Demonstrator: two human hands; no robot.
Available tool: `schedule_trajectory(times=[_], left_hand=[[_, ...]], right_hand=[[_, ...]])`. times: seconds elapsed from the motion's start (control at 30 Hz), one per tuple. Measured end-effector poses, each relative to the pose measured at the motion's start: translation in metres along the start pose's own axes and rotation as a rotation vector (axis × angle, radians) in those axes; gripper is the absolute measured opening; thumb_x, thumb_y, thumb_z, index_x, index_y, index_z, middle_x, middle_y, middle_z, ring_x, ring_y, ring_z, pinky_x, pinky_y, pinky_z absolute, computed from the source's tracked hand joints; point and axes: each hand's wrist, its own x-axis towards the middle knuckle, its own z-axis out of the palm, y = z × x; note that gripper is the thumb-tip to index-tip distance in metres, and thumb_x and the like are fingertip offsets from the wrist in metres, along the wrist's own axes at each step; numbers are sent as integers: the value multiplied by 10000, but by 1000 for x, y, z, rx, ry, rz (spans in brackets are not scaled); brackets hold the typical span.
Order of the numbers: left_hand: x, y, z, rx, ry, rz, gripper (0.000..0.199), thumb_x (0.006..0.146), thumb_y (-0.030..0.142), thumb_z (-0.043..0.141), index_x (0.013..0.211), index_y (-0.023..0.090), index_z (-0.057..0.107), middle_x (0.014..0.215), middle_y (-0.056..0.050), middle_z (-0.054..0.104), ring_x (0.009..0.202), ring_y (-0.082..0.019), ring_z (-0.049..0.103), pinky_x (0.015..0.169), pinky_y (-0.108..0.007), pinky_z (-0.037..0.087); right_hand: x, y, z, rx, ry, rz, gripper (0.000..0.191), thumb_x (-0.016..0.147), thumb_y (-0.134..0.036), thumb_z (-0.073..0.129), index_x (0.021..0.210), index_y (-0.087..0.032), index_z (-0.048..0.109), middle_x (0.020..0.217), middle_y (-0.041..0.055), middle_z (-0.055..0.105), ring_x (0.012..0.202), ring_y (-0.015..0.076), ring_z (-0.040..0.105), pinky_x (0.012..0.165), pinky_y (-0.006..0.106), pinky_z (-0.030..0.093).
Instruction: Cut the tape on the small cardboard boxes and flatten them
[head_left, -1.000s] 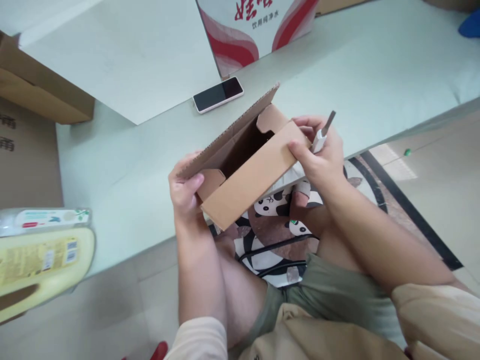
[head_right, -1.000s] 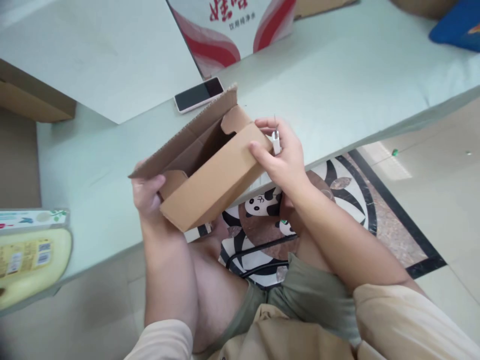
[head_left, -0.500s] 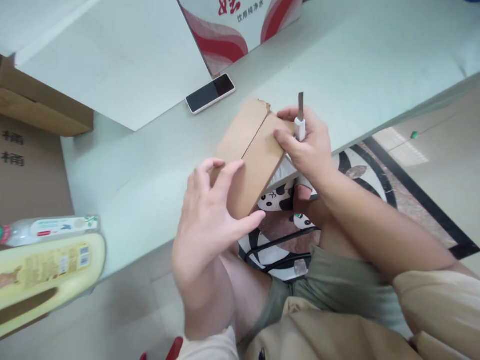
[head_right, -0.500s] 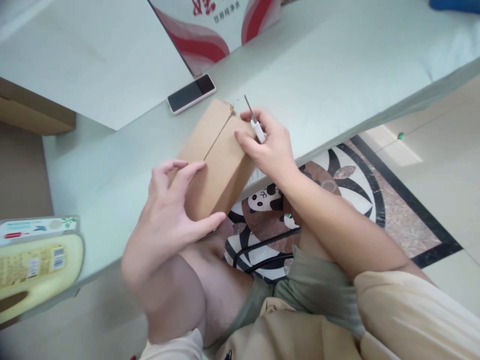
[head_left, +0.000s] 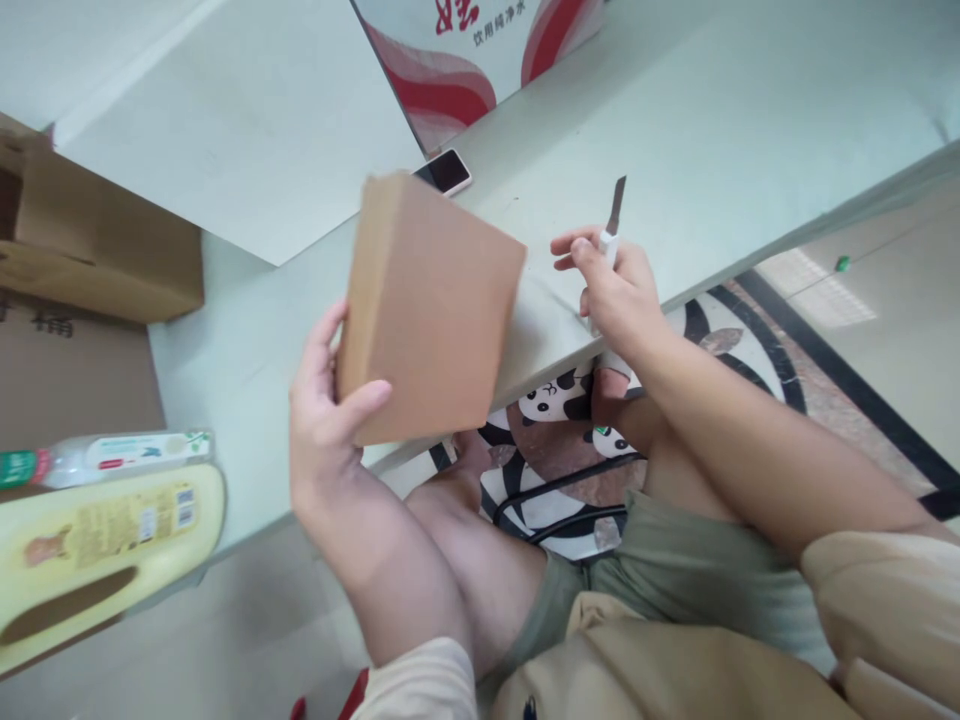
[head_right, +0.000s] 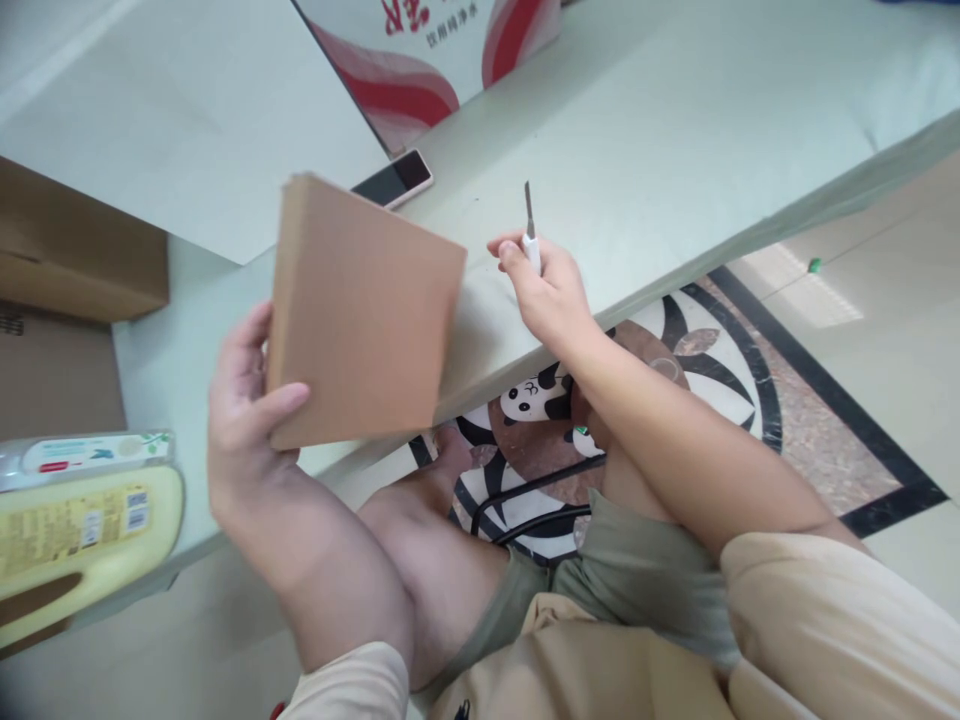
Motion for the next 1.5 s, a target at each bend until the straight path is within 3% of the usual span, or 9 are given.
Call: schedule_trajectory(times=[0.1, 0.2, 0.3, 0.4, 0.6, 0.9, 1.23, 1.4, 1.5], left_hand=[[0, -25, -6, -312, 194, -140, 504, 638, 421, 824, 1121, 329, 715, 1253, 3, 695, 1203, -258, 626, 921, -334, 555], [-2, -41, -1, -474, 203, -391, 343, 679, 449, 755, 957, 255, 710, 1067, -21, 739, 958, -203, 701, 706, -273, 561], [0, -45, 7, -532, 181, -356, 269, 697, 428, 722, 882, 236, 692, 982, -38, 749, 942, -206, 708, 696, -263, 568], [5, -50, 15, -554, 171, -335, 226, 686, 409, 725, 817, 230, 678, 873, -60, 739, 888, -234, 707, 646, -289, 571], [12, -59, 29, -558, 248, -419, 306, 658, 418, 745, 884, 219, 691, 851, -47, 710, 741, -185, 656, 544, -251, 503], [3, -38, 29, -406, 173, -243, 704, 724, 863, 536, 1016, 236, 670, 950, -104, 694, 1016, -275, 670, 662, -285, 533], [10, -50, 27, -372, 166, -297, 446, 711, 349, 813, 1140, 265, 726, 1251, -50, 715, 1029, -190, 695, 624, -208, 501], [8, -57, 33, -337, 129, -326, 390, 721, 404, 828, 1072, 249, 758, 1212, -55, 750, 1075, -226, 706, 681, -252, 533], [4, -59, 37, -372, 143, -382, 465, 711, 584, 804, 1016, 234, 767, 1149, -65, 773, 1092, -252, 709, 664, -257, 554]], right_hand=[[-3, 5, 8, -1, -53, 80, 572, 900, -735, 515, 930, -206, 730, 939, 69, 709, 925, 196, 684, 662, 291, 595], [-8, 5, 18, 4, -141, 148, 617, 881, -765, 511, 1018, -213, 750, 1010, 83, 734, 964, 220, 693, 607, 286, 586], [-11, 1, 23, 31, -248, 99, 605, 903, -736, 503, 1183, -249, 727, 1135, 73, 750, 1095, 246, 690, 832, 391, 626], [-11, -2, 22, 57, -321, -4, 611, 922, -714, 489, 1295, -269, 681, 1321, 57, 706, 1288, 263, 625, 1127, 492, 496], [-11, -2, 16, 129, -302, -36, 633, 920, -711, 502, 1402, -311, 595, 1507, 40, 577, 1416, 257, 524, 1220, 506, 404], [-10, -5, 8, -33, -338, -133, 480, 913, -642, 571, 1213, -300, 727, 1546, 72, 526, 1463, 307, 465, 1254, 586, 301], [-14, 4, 17, -57, -341, -134, 527, 918, -648, 550, 1332, -339, 654, 1654, 23, 375, 1529, 289, 367, 1272, 536, 307], [-15, 9, 23, 46, -349, -57, 761, 925, -700, 497, 1581, -344, 344, 1622, 47, 436, 1512, 260, 404, 1271, 538, 307], [-15, 5, 21, 51, -400, -21, 735, 934, -691, 492, 1552, -300, 418, 1625, 50, 432, 1523, 268, 388, 1290, 513, 274]])
